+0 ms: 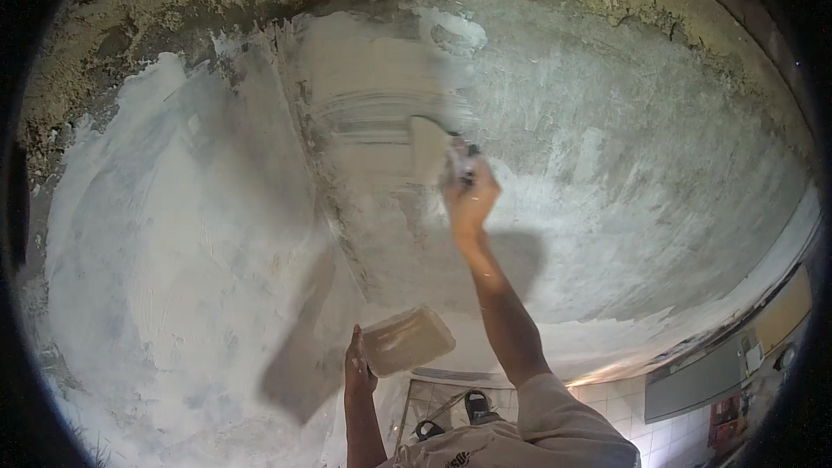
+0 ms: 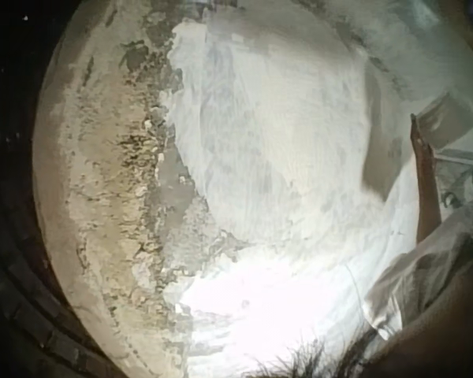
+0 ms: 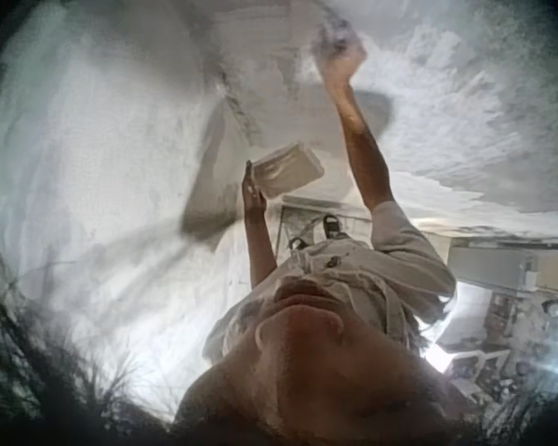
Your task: Applying and smoothing plaster in a wall corner using a spatula.
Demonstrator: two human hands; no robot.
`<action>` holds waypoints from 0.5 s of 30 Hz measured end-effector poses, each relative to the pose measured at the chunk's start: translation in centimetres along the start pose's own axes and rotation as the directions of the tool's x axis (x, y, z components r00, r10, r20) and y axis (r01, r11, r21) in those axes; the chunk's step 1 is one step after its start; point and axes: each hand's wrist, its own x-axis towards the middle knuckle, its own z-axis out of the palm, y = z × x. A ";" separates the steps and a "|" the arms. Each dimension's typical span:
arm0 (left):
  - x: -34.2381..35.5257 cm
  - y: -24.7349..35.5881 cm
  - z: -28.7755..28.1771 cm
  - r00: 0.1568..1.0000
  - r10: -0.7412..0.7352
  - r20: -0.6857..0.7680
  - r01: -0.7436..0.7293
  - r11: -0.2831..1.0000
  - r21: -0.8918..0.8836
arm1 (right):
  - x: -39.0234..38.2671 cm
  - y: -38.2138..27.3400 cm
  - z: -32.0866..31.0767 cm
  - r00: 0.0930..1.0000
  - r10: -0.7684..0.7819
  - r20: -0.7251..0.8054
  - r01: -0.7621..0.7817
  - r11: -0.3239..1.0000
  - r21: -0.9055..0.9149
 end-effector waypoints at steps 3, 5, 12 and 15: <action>-1.2 2.2 3.3 0.984 -0.056 0.168 0.069 0.995 -0.073 | 1.8 0.8 -5.5 0.994 -0.108 0.005 0.108 0.993 -0.043; -0.4 1.7 2.1 0.986 -0.041 0.160 0.053 0.996 -0.070 | 3.1 -0.6 -7.2 0.988 -0.150 0.026 0.151 0.988 -0.033; 1.2 -1.6 -0.7 0.971 0.193 0.142 -0.202 0.978 0.052 | 11.2 -12.9 -2.8 0.665 -0.724 0.184 0.723 0.685 0.086; -0.9 1.3 2.6 0.990 -0.014 0.142 0.024 0.997 -0.073 | 12.9 -13.3 1.9 0.567 -0.757 0.323 0.756 0.635 0.160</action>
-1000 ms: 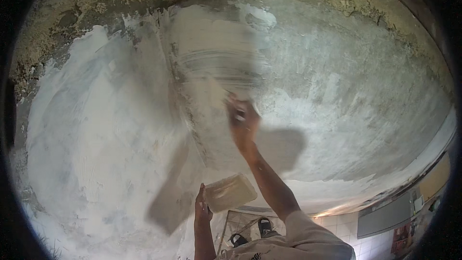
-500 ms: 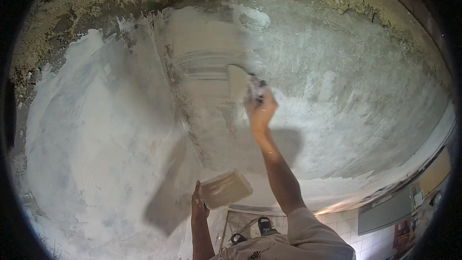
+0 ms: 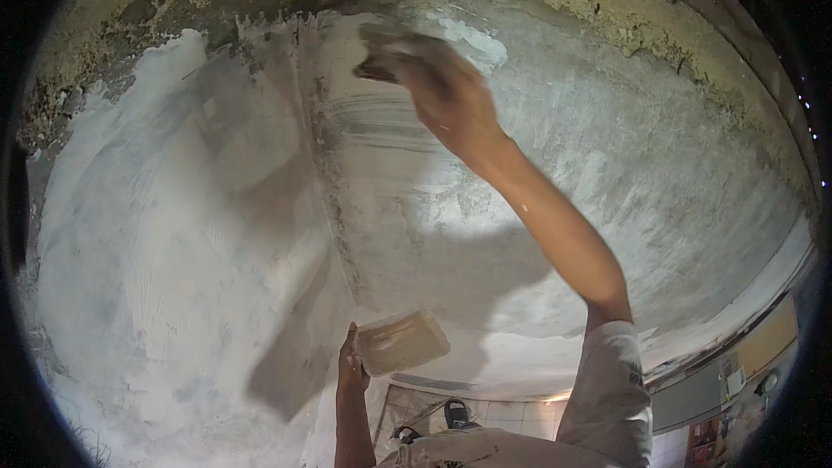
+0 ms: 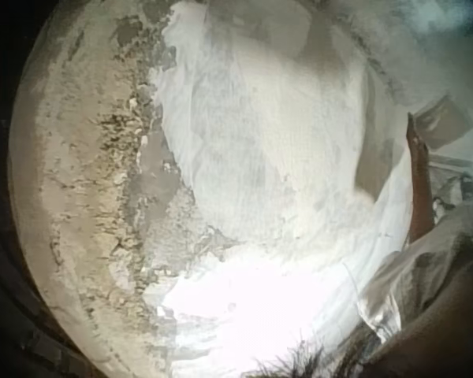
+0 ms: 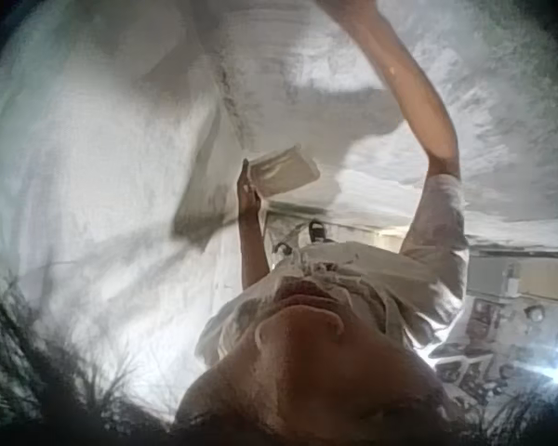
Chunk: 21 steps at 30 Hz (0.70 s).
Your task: Applying and smoothing plaster in a wall corner using a spatula.
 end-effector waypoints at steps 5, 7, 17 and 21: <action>-1.3 1.0 0.9 0.993 0.017 -0.121 -0.014 1.000 0.020 | 2.4 1.7 6.4 0.928 -0.351 0.129 0.367 0.919 -0.145; -1.3 0.8 0.3 0.991 0.027 -0.130 -0.024 0.999 0.020 | 1.8 2.7 8.3 0.900 -0.303 0.313 0.374 0.905 -0.201; -1.2 -0.6 -2.7 0.980 0.076 -0.185 -0.084 0.996 -0.033 | -23.1 -2.6 11.2 0.583 -0.336 0.740 0.605 0.788 -0.118; -2.6 0.1 -2.6 0.995 0.036 -0.094 -0.044 0.995 -0.087 | -19.4 -4.0 10.5 0.653 -0.085 0.752 -0.023 0.991 0.132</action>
